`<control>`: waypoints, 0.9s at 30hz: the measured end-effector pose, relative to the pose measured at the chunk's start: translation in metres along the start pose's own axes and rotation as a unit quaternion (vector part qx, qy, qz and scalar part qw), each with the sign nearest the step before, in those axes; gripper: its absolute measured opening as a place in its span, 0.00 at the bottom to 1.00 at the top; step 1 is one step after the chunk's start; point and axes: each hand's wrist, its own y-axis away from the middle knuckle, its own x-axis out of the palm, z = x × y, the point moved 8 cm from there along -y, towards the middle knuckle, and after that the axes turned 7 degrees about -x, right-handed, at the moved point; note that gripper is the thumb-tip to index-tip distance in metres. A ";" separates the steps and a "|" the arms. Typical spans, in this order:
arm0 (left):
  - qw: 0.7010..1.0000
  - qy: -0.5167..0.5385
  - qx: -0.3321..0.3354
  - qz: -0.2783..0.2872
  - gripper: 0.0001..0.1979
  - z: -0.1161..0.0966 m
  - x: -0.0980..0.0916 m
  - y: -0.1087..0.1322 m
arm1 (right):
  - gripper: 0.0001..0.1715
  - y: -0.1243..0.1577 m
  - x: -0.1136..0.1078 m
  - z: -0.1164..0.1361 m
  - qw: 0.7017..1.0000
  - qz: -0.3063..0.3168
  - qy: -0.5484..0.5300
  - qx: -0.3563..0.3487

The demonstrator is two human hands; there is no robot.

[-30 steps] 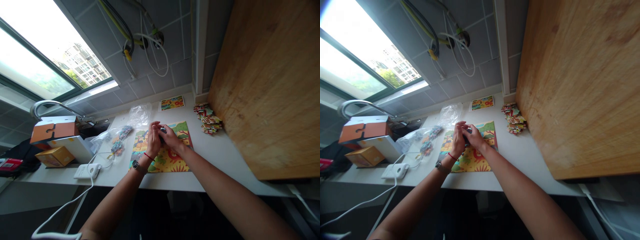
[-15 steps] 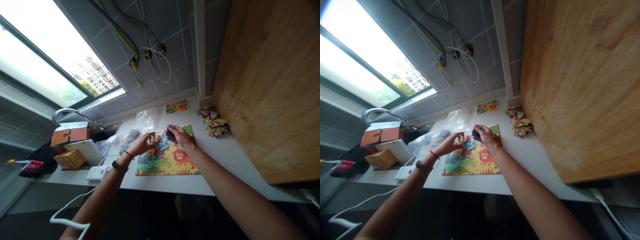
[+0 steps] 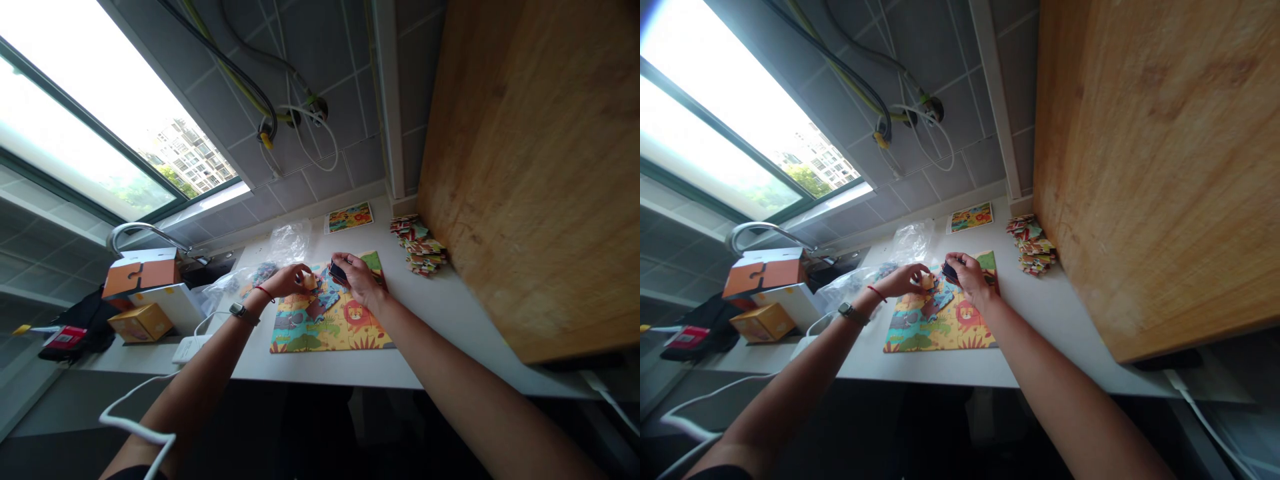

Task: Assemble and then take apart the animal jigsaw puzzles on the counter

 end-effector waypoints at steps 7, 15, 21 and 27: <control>0.999 -0.033 -0.023 -0.023 0.22 0.001 -0.001 -0.002 | 0.20 0.001 -0.007 0.007 0.999 -0.041 0.008 -0.027; 0.997 -0.068 -0.007 -0.047 0.16 -0.008 -0.002 0.011 | 0.24 -0.004 -0.009 0.006 0.996 -0.050 0.005 -0.073; 0.996 -0.061 0.053 -0.050 0.15 -0.022 -0.002 0.014 | 0.26 -0.001 -0.010 0.007 0.996 -0.050 0.014 -0.072; 0.996 -0.083 0.023 -0.028 0.15 -0.020 -0.003 0.007 | 0.25 -0.001 -0.011 0.008 0.994 -0.061 0.020 -0.083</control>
